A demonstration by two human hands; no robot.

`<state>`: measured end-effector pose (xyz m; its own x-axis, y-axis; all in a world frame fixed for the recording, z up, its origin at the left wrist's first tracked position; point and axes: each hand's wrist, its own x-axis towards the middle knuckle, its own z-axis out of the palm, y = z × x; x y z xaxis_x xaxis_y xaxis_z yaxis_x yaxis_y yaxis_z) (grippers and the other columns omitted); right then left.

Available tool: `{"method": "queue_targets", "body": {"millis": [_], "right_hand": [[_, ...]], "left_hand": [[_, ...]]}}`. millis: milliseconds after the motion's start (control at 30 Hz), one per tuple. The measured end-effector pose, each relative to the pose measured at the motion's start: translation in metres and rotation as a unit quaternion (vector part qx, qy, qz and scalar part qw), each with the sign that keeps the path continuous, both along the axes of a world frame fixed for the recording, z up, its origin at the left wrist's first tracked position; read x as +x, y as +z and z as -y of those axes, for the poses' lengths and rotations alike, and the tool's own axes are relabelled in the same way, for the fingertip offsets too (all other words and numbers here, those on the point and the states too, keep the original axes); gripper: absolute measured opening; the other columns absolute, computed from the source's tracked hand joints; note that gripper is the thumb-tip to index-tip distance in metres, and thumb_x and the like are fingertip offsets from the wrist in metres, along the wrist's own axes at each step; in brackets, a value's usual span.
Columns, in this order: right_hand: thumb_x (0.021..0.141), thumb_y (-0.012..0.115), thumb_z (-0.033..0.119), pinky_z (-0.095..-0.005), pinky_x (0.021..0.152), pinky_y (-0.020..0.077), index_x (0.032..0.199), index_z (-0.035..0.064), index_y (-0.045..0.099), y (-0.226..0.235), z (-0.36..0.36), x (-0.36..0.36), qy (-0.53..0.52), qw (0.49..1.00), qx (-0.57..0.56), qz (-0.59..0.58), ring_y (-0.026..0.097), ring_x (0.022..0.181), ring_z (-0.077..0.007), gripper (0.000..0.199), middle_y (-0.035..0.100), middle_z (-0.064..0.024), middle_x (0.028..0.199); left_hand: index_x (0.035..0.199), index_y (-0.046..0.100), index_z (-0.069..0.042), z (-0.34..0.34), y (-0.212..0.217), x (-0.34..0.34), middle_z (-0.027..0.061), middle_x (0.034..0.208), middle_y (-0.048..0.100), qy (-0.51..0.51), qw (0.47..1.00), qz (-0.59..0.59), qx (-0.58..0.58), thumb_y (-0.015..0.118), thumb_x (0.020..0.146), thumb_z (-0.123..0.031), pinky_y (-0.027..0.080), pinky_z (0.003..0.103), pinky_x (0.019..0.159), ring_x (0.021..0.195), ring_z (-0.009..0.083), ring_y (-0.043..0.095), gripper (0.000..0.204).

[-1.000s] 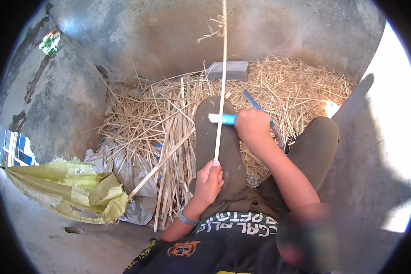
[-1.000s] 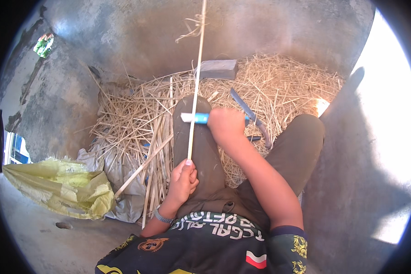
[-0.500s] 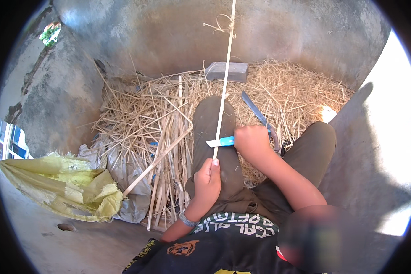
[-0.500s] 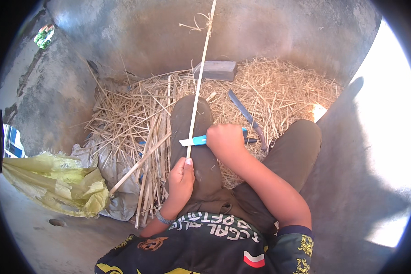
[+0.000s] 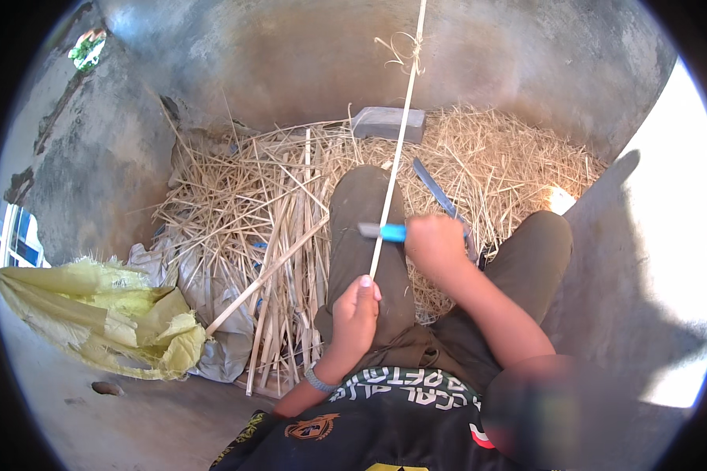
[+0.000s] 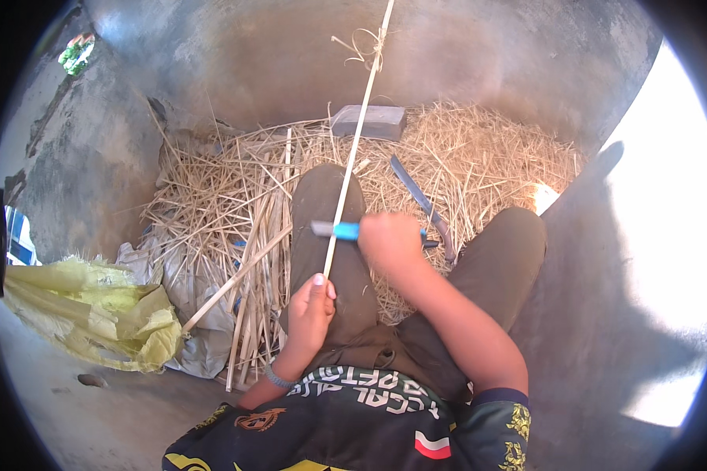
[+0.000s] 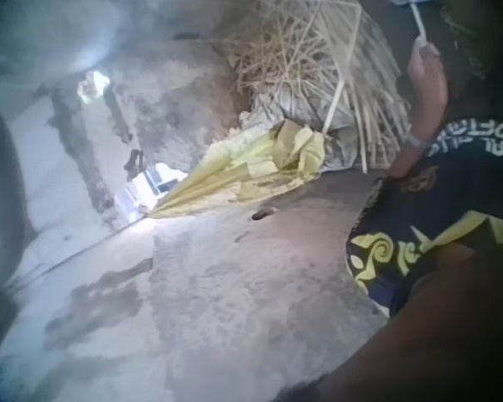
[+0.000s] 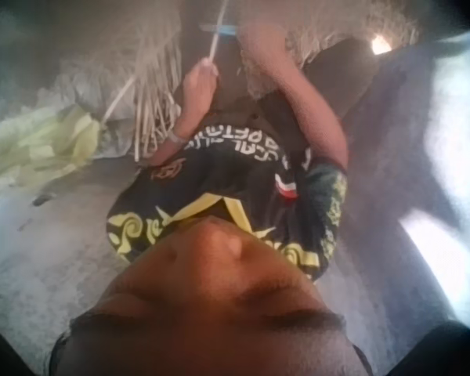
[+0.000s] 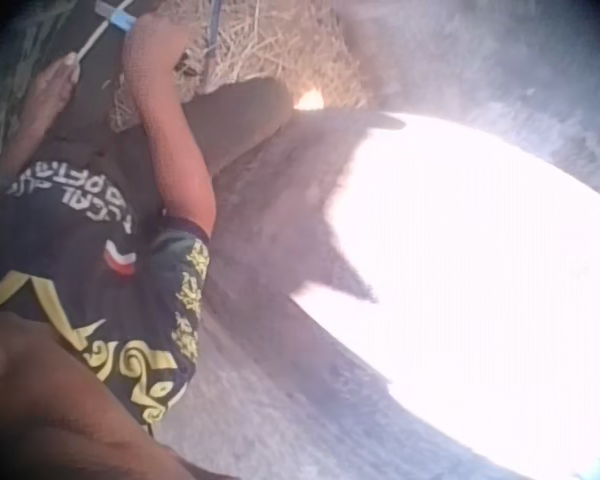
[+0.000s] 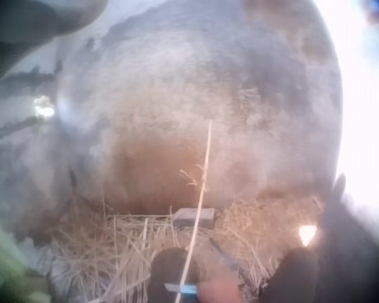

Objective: The person sits on the ground and uses a utility knife to shave thin strips off a long wooden stick. They hold the stick with their left hand and scrape the blade along its length with their right hand, occasionally switching to a larger knife to continue the process.

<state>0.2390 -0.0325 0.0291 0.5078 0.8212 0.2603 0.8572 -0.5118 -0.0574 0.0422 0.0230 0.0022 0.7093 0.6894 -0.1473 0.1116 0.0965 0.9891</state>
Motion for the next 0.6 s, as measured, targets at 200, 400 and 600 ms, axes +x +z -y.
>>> {"method": "queue_targets", "body": {"millis": [200, 400, 600], "right_hand": [[0.079, 0.065, 0.014, -0.0404, 0.054, 0.0564, 0.069, 0.0089, 0.074, -0.001, -0.007, 0.011, -0.001, 0.999, 0.044, -0.012, 0.072, 0.06, -0.0291, 0.015, 0.071, -0.0125, 0.066], [0.082, 0.067, 0.013, -0.0409, 0.058, 0.0582, 0.075, 0.0064, 0.075, -0.005, -0.035, 0.049, -0.118, 0.992, 0.038, -0.006, 0.075, 0.067, -0.0304, 0.013, 0.073, -0.0143, 0.072], [0.087, 0.068, 0.015, -0.0463, 0.065, 0.0595, 0.085, 0.0042, 0.077, 0.016, -0.014, 0.075, -0.163, 0.985, -0.033, -0.043, 0.075, 0.074, -0.0334, 0.014, 0.075, -0.0173, 0.082]], "left_hand": [[0.08, 0.053, -0.002, 0.002, -0.011, 0.004, 0.0051, 0.059, 0.04, 0.032, 0.992, -0.029, 0.118, 0.051, 0.109, -0.028, 0.033, 0.032, 0.051, 0.054, 0.0105, 0.036, 0.038], [0.081, 0.055, -0.002, 0.007, 0.003, 0.006, 0.0078, 0.058, 0.043, 0.053, 0.972, -0.067, 0.219, 0.05, 0.109, -0.025, 0.035, 0.033, 0.052, 0.053, 0.0127, 0.041, 0.036], [0.086, 0.056, 0.0, 0.011, 0.017, -0.009, 0.0188, 0.06, 0.051, 0.011, 0.97, -0.082, 0.23, 0.052, 0.108, -0.023, 0.039, 0.039, 0.05, 0.05, 0.0344, 0.05, 0.032]]}}
